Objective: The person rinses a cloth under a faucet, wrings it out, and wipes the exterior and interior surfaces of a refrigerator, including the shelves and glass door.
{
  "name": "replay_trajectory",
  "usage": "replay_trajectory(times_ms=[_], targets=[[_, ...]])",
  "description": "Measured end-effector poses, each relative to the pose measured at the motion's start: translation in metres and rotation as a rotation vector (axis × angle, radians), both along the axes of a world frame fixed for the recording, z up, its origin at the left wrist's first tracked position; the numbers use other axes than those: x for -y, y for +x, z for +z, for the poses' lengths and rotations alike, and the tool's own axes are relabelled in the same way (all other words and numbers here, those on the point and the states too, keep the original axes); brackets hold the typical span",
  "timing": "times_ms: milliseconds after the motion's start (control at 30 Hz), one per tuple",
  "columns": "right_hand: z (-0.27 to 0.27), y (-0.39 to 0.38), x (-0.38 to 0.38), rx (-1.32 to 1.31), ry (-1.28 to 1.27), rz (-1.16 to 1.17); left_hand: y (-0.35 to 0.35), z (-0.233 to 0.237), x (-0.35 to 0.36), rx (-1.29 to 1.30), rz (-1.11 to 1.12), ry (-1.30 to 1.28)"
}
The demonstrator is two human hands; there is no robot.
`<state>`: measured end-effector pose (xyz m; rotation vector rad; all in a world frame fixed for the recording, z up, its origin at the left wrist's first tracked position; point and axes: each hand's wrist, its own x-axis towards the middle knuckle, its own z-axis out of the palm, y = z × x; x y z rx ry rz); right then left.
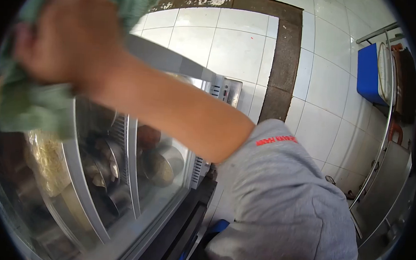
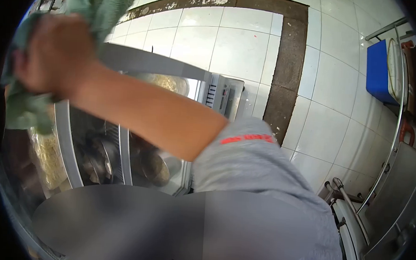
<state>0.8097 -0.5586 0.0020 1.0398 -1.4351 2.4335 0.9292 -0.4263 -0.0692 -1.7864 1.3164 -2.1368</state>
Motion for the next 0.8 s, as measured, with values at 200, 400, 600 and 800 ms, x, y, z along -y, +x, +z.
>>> replay_trajectory(times_ms=[200,400,600,800], targets=[[-0.347,0.013,-0.015,0.394,0.247,0.381,0.117,0.056,-0.211,-0.370,-0.092,0.485],[-0.456,0.060,-0.084,1.087,0.310,0.570,0.164,0.099,-0.330,-0.476,0.107,0.544],[-0.514,0.187,-0.219,1.526,-0.041,0.945,0.189,0.120,-0.394,-0.499,0.207,0.491],[-0.516,0.248,-0.305,1.742,-0.081,0.969,0.210,0.134,-0.453,-0.509,0.261,0.456]])
